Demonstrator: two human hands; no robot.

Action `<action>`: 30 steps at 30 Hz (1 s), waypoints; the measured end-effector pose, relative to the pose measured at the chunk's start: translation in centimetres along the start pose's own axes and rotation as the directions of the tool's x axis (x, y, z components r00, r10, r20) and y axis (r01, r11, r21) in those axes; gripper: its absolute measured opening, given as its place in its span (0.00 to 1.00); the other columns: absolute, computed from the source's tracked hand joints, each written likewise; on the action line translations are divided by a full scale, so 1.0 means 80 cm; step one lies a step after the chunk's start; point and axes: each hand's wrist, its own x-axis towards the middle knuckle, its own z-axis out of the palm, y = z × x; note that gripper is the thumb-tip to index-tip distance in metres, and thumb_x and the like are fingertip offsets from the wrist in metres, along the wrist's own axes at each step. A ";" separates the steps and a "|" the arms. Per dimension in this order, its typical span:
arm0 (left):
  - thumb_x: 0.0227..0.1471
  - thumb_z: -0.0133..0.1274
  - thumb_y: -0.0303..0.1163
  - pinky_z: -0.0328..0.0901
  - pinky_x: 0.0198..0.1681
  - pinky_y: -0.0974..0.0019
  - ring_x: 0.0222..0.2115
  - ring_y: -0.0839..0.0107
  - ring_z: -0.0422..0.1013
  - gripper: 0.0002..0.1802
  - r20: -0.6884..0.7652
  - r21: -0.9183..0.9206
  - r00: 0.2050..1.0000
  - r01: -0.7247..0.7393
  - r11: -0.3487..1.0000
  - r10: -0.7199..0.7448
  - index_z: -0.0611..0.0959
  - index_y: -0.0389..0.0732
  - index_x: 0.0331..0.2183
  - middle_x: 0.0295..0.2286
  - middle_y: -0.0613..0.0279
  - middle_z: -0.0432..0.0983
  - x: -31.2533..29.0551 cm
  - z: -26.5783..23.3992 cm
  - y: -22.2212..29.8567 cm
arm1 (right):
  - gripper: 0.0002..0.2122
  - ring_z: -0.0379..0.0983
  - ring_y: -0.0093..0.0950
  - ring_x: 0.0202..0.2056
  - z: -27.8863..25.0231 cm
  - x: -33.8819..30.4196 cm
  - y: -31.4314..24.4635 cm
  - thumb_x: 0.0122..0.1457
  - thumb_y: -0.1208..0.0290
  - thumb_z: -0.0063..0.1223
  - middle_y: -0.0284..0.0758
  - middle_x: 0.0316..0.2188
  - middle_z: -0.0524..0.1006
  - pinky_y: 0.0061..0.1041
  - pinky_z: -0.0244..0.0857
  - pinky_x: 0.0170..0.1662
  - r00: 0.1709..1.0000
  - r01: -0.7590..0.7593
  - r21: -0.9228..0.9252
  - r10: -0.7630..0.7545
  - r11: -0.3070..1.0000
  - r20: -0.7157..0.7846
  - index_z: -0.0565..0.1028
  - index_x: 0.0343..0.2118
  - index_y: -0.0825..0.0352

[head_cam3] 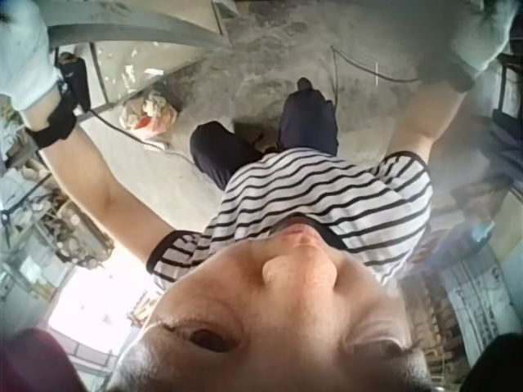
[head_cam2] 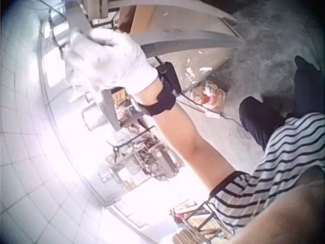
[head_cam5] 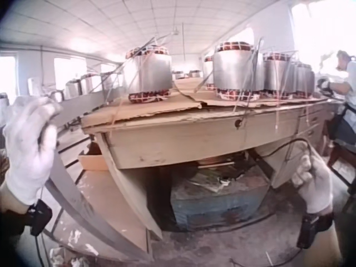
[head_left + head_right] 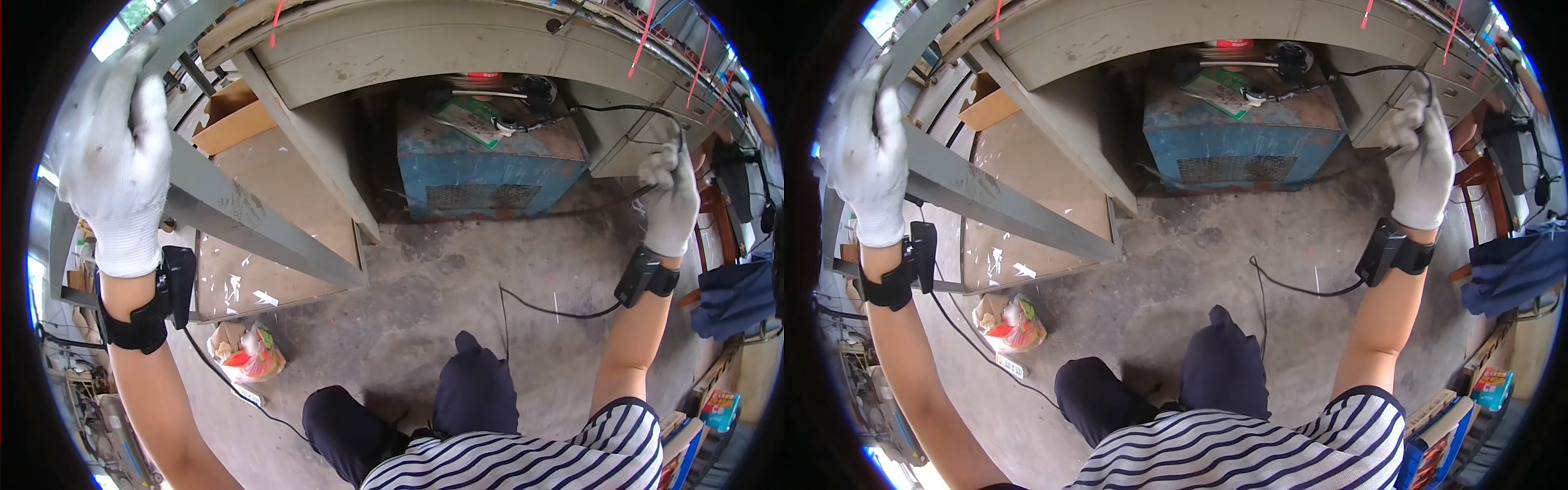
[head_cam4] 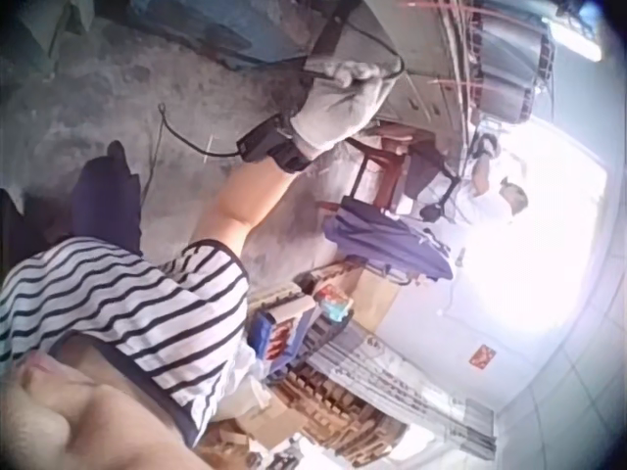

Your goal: Preparing and installing wiring or tubing into motor stator assemblies on a workbench.

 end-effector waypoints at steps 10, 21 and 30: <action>0.44 0.53 0.36 0.66 0.39 0.60 0.35 0.57 0.72 0.32 0.751 -0.654 0.650 0.756 -0.001 0.114 0.67 0.36 0.51 0.43 0.48 0.71 -0.025 0.007 0.328 | 0.15 0.68 0.25 0.38 0.075 -0.044 0.092 0.52 0.73 0.46 0.35 0.38 0.72 0.23 0.60 0.45 0.801 -0.593 -0.270 0.524 0.758 -0.288 0.68 0.43 0.72; 0.49 0.42 0.35 0.63 0.35 0.50 0.31 0.48 0.70 0.14 0.696 -0.660 0.544 0.741 0.120 0.469 0.75 0.41 0.37 0.27 0.47 0.74 0.000 0.016 0.470 | 0.08 0.60 0.22 0.14 -0.272 0.073 0.156 0.59 0.72 0.37 0.31 0.17 0.67 0.20 0.58 0.17 0.317 -0.478 0.436 0.613 0.762 -0.724 0.67 0.27 0.68; 0.47 0.43 0.34 0.64 0.34 0.51 0.31 0.50 0.71 0.14 0.726 -0.668 0.551 0.707 0.232 0.411 0.75 0.41 0.37 0.29 0.50 0.75 0.012 0.066 0.512 | 0.04 0.51 0.15 0.16 -0.245 0.089 0.099 0.61 0.71 0.39 0.27 0.21 0.64 0.16 0.48 0.21 0.906 -0.102 0.165 0.160 0.981 -0.391 0.65 0.32 0.65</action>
